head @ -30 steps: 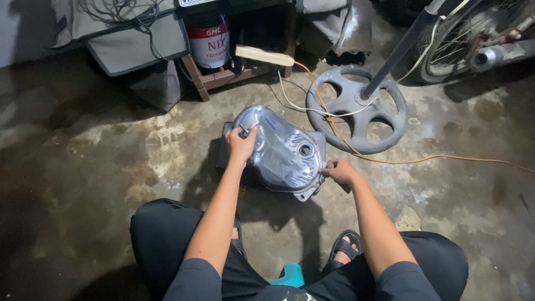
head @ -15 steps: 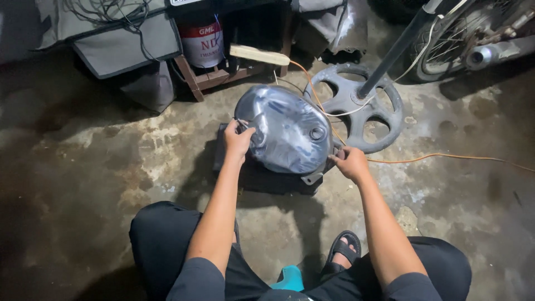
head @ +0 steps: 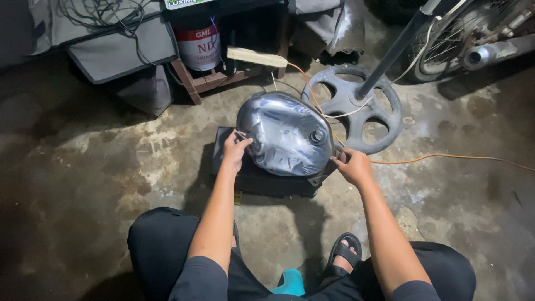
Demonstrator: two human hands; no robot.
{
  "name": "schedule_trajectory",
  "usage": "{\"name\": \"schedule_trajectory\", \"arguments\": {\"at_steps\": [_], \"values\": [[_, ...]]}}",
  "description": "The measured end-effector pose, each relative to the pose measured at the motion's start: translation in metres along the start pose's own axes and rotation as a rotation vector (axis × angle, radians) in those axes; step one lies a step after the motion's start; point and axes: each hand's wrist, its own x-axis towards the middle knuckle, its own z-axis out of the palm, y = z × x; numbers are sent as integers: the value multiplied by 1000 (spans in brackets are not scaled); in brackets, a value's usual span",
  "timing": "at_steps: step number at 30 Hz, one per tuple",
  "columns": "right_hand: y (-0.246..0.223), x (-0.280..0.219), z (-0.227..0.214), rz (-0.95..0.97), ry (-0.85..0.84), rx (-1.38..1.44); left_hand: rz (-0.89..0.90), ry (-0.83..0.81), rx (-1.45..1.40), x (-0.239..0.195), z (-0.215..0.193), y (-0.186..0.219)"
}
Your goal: A person manually sands the exterior surface of a motorcycle fuel tank using a piece of sandpaper.
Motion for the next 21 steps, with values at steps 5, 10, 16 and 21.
{"name": "schedule_trajectory", "arguments": {"at_steps": [5, 10, 16, 21], "values": [[-11, 3, -12, 8, -111, -9, -74, 60, 7, 3, -7, -2], [-21, -1, -28, 55, -220, 154, -110, 80, 15, 5, -11, -5], [-42, -13, -62, 217, -509, 419, -109, 65, -55, 18, -15, -23], [1, 24, -22, 114, -286, 370, -82, 30, -76, 12, -11, -19]]}}
